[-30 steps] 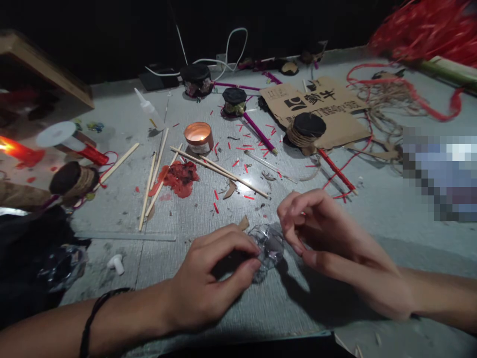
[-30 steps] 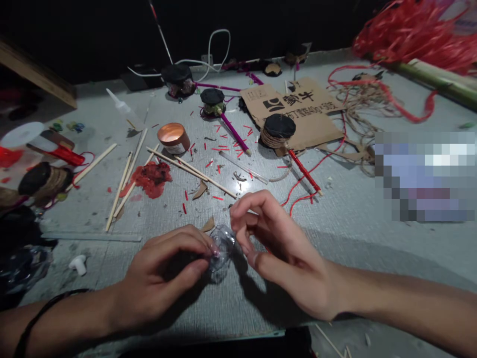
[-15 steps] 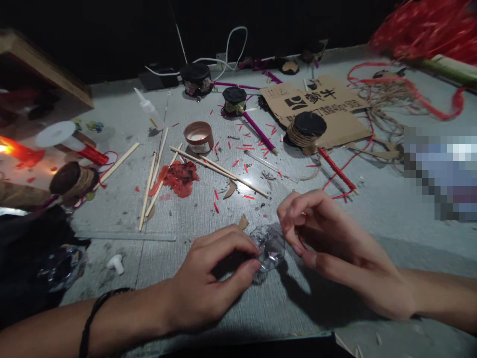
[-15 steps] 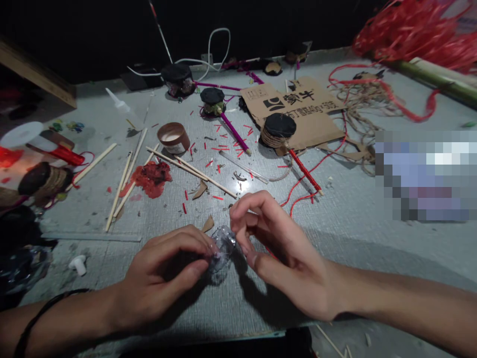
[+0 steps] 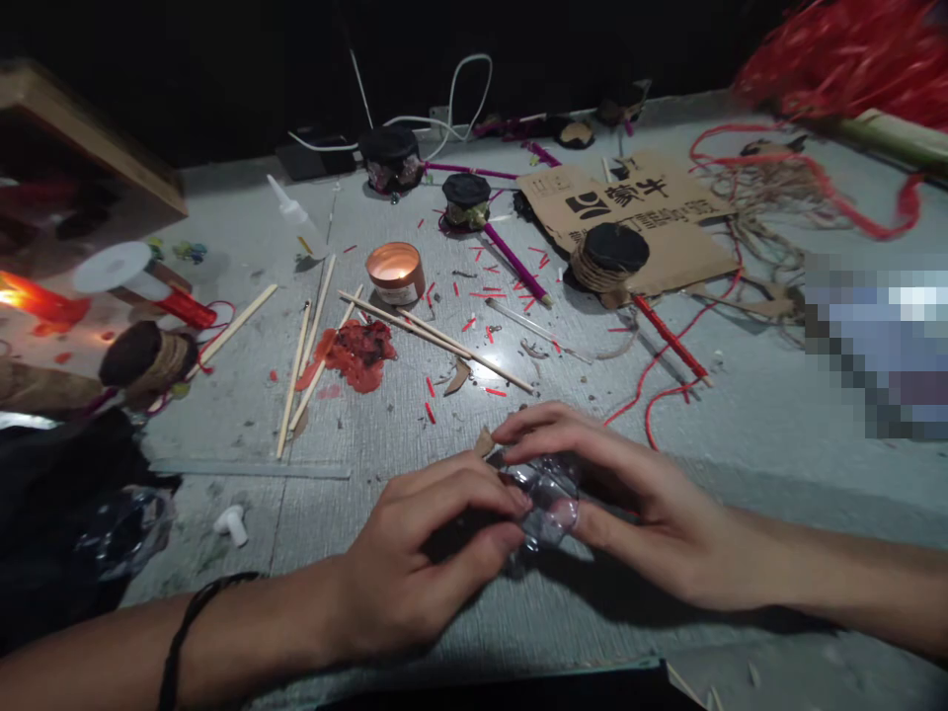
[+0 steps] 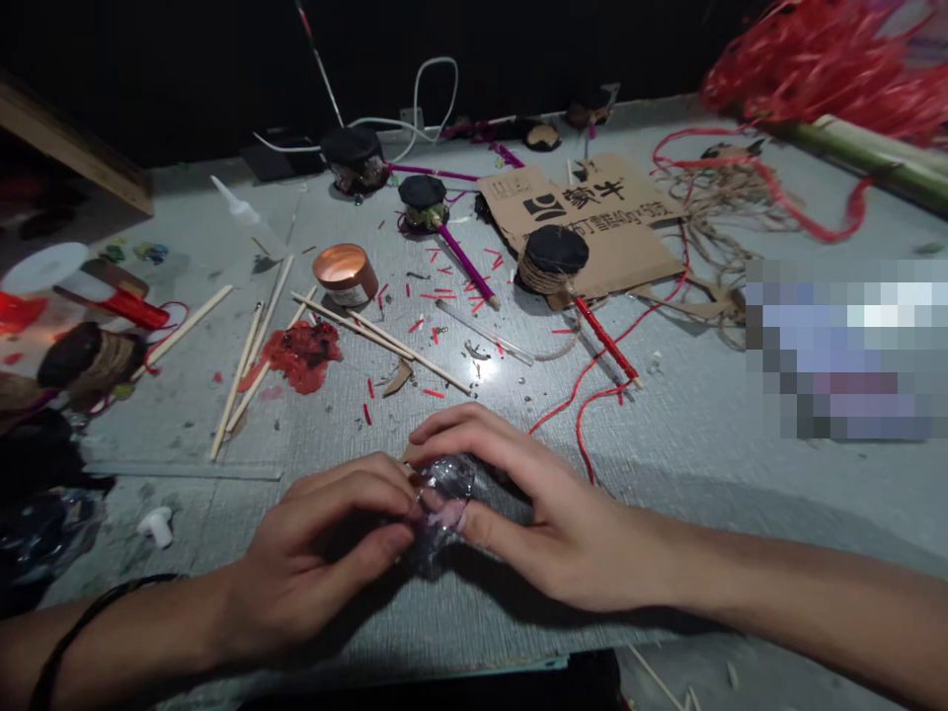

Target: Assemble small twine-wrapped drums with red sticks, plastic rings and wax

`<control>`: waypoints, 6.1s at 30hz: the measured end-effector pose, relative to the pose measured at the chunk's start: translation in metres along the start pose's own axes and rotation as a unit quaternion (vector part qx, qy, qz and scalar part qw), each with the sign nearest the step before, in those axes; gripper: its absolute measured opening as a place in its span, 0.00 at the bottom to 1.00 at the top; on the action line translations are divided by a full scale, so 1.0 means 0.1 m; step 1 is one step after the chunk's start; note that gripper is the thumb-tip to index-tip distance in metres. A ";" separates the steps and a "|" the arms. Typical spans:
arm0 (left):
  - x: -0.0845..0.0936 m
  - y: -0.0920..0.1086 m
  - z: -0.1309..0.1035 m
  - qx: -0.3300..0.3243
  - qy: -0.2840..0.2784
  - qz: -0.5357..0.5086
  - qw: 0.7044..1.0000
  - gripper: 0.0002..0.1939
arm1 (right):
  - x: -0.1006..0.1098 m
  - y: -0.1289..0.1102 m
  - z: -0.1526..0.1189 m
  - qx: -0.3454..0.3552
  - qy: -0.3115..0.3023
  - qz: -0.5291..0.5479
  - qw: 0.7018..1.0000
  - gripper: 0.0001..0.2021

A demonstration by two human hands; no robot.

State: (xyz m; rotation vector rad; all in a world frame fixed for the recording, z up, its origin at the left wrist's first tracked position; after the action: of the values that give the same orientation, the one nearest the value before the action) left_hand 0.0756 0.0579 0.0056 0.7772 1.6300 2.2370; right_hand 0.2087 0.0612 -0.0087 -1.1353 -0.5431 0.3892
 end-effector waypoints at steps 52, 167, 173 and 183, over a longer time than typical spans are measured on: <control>0.04 0.08 -0.04 -0.045 0.024 0.046 0.998 0.17 | -0.02 -0.14 -0.01 0.024 0.030 -0.024 0.999 0.10; -0.03 0.06 -0.07 -0.049 0.027 0.188 0.981 0.16 | -0.28 -0.48 -0.04 0.226 -0.085 -0.259 0.935 0.10; -0.06 0.06 -0.08 -0.061 0.007 0.168 0.984 0.14 | -0.31 -0.47 -0.06 0.231 -0.094 -0.259 0.933 0.10; -0.08 0.04 -0.08 -0.058 0.013 0.172 0.983 0.14 | -0.30 -0.47 -0.07 0.244 -0.079 -0.243 0.936 0.17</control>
State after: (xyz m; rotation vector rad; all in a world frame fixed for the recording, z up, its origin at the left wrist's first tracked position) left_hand 0.0777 0.0458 0.0059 1.0715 1.4509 2.5576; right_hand 0.1892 0.0215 0.0258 -0.4669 -0.7940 0.1669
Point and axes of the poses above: each hand's wrist, its own z-axis towards the middle knuckle, its own x-axis out of the back of the hand, y = z × x, the point moved 10 cm from there along z, towards the middle knuckle, and after that the axes turned 8 degrees about x, right-handed, at the moved point
